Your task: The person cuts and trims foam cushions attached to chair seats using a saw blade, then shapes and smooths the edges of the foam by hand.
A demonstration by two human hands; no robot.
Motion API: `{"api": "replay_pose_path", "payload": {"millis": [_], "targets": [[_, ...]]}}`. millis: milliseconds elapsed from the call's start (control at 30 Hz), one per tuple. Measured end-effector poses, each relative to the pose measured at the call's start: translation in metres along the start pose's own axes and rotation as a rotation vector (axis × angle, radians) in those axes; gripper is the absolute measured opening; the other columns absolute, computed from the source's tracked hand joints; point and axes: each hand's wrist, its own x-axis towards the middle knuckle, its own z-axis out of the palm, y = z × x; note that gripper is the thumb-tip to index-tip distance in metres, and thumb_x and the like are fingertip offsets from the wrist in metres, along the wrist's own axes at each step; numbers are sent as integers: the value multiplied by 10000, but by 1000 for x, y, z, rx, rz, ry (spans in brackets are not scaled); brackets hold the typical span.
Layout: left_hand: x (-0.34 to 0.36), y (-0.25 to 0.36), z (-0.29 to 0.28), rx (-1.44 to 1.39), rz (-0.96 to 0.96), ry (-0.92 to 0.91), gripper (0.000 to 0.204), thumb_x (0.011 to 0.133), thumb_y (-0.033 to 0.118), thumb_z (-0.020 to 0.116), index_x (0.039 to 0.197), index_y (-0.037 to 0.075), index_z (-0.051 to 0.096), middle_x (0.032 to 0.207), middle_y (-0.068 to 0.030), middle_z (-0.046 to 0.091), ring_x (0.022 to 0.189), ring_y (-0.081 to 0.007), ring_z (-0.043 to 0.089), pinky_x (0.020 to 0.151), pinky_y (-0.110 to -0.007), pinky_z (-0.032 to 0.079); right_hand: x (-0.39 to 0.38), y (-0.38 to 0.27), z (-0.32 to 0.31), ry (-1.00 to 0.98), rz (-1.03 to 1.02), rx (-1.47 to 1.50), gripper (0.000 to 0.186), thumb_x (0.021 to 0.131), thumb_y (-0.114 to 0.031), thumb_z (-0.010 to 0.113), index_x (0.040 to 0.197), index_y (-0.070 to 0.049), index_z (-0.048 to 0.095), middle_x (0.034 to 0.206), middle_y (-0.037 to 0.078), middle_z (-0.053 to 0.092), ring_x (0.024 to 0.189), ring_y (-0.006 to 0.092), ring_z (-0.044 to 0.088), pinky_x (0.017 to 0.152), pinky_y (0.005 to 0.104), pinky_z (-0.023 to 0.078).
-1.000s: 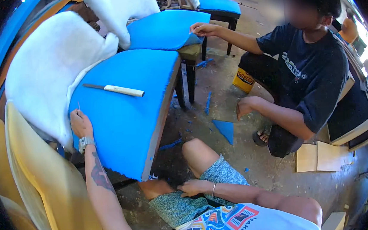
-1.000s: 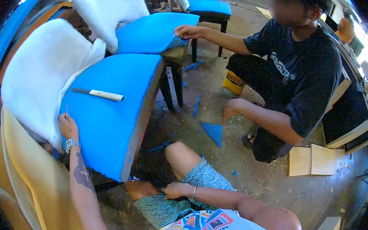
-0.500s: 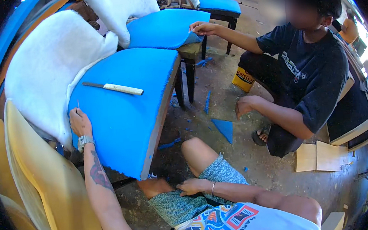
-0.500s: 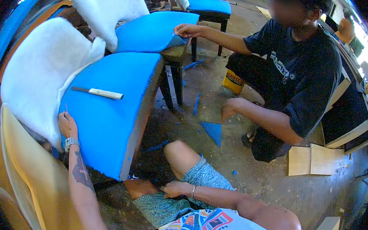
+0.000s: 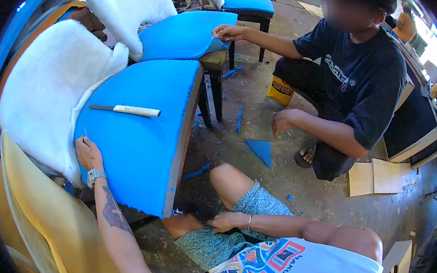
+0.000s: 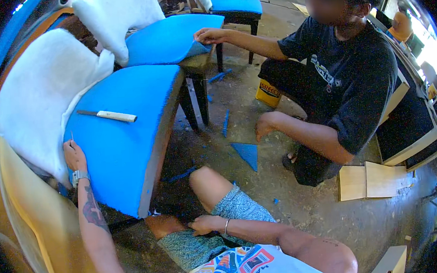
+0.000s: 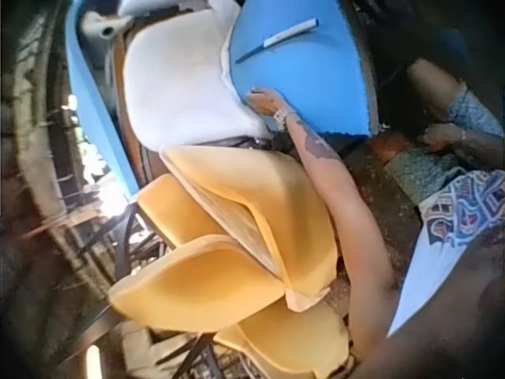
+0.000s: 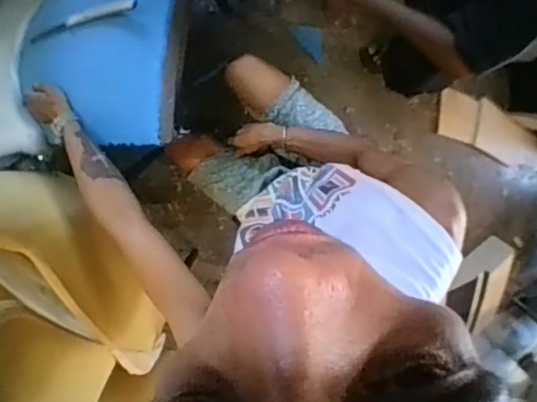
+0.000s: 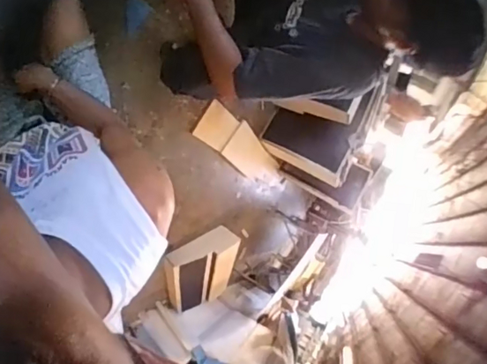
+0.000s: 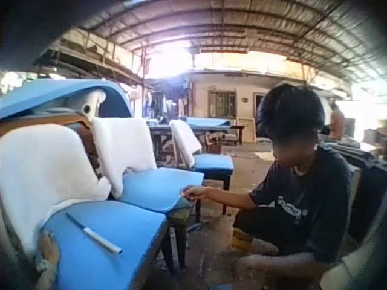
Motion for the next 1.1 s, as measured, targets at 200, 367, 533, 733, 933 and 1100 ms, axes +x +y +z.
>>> {"api": "replay_pose_path", "payload": {"millis": [200,367,533,733,933,1100], "targets": [[0,1,-1,-6,-7,-1,317,960,246,410,1080,12,586,1040,-193,634,894,-388,589,809,-454,450,7,6,10,12,-27,-11,492,892,-402,564,1156,14,555,1023,208,664,926,411,628,792,478,509],[0,1,0,6,-8,-2,322,965,249,410,1092,11,586,1052,-189,633,898,-386,591,809,-454,451,8,6,9,-3,-27,-26,492,893,-406,561,1147,15,555,1015,214,664,933,412,626,795,479,507],[1,-1,1,25,-9,-4,310,964,244,416,1092,17,583,1061,-177,637,912,-378,594,812,-456,453,6,5,7,-13,-32,-44,501,904,-426,543,1134,19,556,1013,220,661,932,414,625,799,481,504],[0,-1,3,22,4,16,301,959,238,421,1089,20,582,1064,-169,641,920,-374,596,822,-456,452,9,7,11,3,-53,-33,488,902,-415,546,1128,17,556,1011,221,663,934,417,624,803,481,503],[0,1,1,15,-29,13,308,958,239,418,1088,15,583,1064,-173,640,923,-379,597,829,-456,450,14,11,16,-7,-32,-5,478,897,-400,555,1130,17,554,1014,221,663,944,418,623,812,480,502],[1,-1,2,15,2,23,310,958,237,416,1088,13,585,1062,-178,641,930,-384,596,831,-458,450,14,10,15,5,-56,-30,482,913,-417,538,1142,8,549,1014,216,659,939,411,622,806,482,499]]}}
